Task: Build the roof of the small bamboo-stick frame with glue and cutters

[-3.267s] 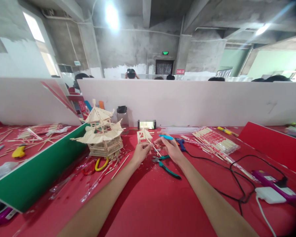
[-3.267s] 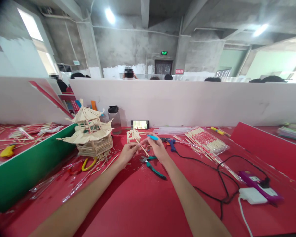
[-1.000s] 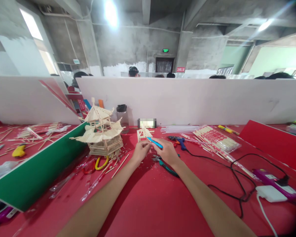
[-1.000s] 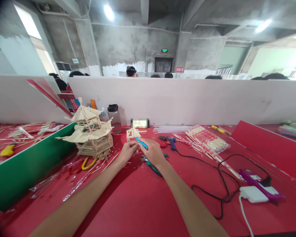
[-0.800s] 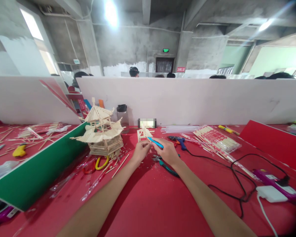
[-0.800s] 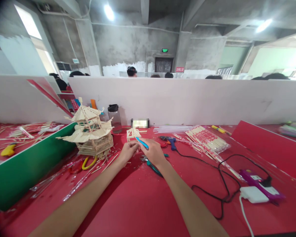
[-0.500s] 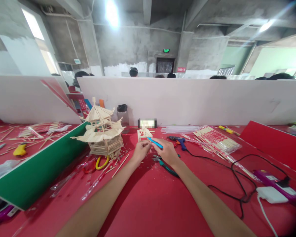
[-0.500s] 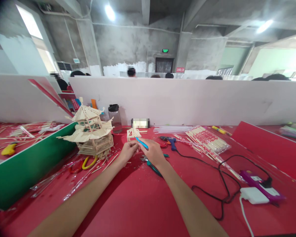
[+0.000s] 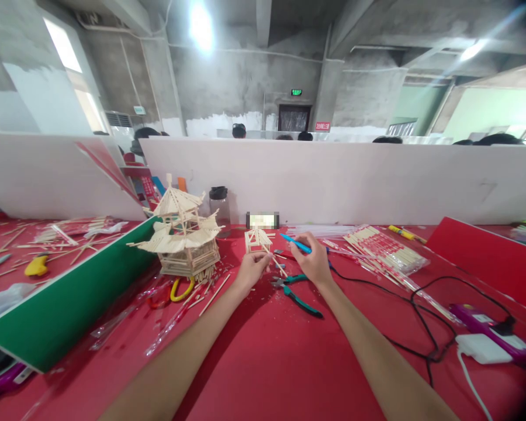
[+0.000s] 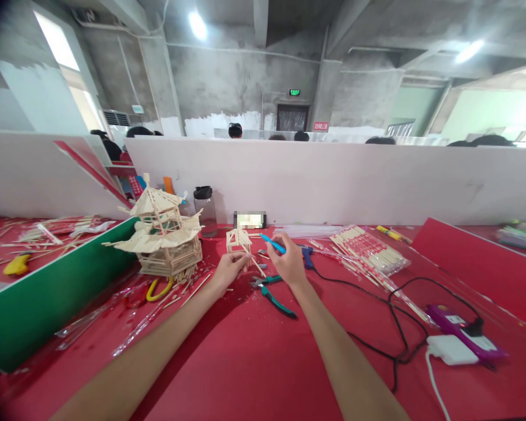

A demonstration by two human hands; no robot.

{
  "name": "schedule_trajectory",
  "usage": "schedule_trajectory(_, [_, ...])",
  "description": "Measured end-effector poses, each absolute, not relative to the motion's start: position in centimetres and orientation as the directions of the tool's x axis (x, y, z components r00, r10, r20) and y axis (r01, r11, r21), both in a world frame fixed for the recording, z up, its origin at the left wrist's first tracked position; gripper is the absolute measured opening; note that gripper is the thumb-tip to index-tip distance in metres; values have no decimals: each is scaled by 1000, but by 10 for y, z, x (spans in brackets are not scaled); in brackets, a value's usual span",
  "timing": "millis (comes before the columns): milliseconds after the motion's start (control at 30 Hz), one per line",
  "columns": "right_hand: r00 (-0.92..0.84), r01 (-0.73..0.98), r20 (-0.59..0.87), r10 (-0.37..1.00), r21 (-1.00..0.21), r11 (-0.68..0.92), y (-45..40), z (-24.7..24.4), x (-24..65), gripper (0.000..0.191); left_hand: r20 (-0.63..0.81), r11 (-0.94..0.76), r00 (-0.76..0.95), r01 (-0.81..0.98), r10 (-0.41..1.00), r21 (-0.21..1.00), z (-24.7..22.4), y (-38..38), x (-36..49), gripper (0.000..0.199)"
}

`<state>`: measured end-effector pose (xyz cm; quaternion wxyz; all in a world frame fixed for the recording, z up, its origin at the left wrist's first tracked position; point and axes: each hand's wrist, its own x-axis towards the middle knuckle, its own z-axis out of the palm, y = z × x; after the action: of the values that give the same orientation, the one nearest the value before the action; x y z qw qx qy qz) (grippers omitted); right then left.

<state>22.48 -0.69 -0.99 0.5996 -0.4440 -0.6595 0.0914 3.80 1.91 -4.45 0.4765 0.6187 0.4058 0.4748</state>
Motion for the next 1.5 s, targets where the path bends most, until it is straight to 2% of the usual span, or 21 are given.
schedule_trajectory(200, [108, 522, 674, 730, -664, 536, 15, -27, 252, 16, 175, -194, 215, 69, 961, 979, -45, 17, 39, 46])
schedule_trajectory(500, [-94, 682, 597, 797, -545, 488, 24, -46, 256, 5, 164, -180, 213, 60, 963, 982, -43, 14, 39, 41])
schedule_trajectory(800, [-75, 825, 527, 847, -444, 350, 23, -46, 256, 4, 162, -175, 213, 44, 964, 984, -43, 9, 40, 40])
schedule_trajectory(933, [-95, 827, 492, 865, -445, 344, 24, -49, 254, 6, 157, -172, 228, 49, 961, 984, -45, 6, 42, 41])
schedule_trajectory(1033, [-122, 793, 456, 882, -489, 363, 26, -53, 247, 24, 164, -183, 242, 60, 956, 981, -45, 5, 42, 42])
schedule_trajectory(1100, [-173, 802, 416, 893, -466, 372, 28, -56, 241, 31, 174, -193, 243, 59, 954, 979, -45, 5, 42, 42])
schedule_trajectory(1167, [-217, 828, 379, 900, -417, 375, 28, -57, 235, 30, 182, -199, 233, 51, 955, 979, -46, 5, 42, 42])
schedule_trajectory(1267, [-249, 858, 325, 912, -363, 364, 27, -57, 228, 18, 203, -218, 216, 47, 955, 975, -46, 6, 42, 40])
schedule_trajectory(1367, [-275, 867, 281, 920, -340, 363, 25, -56, 226, 32, 230, -242, 215, 36, 949, 969, -47, 6, 43, 39])
schedule_trajectory(1500, [-269, 885, 226, 936, -325, 332, 25, -56, 228, 28, 240, -247, 257, -6, 936, 969, -44, 1, 45, 38])
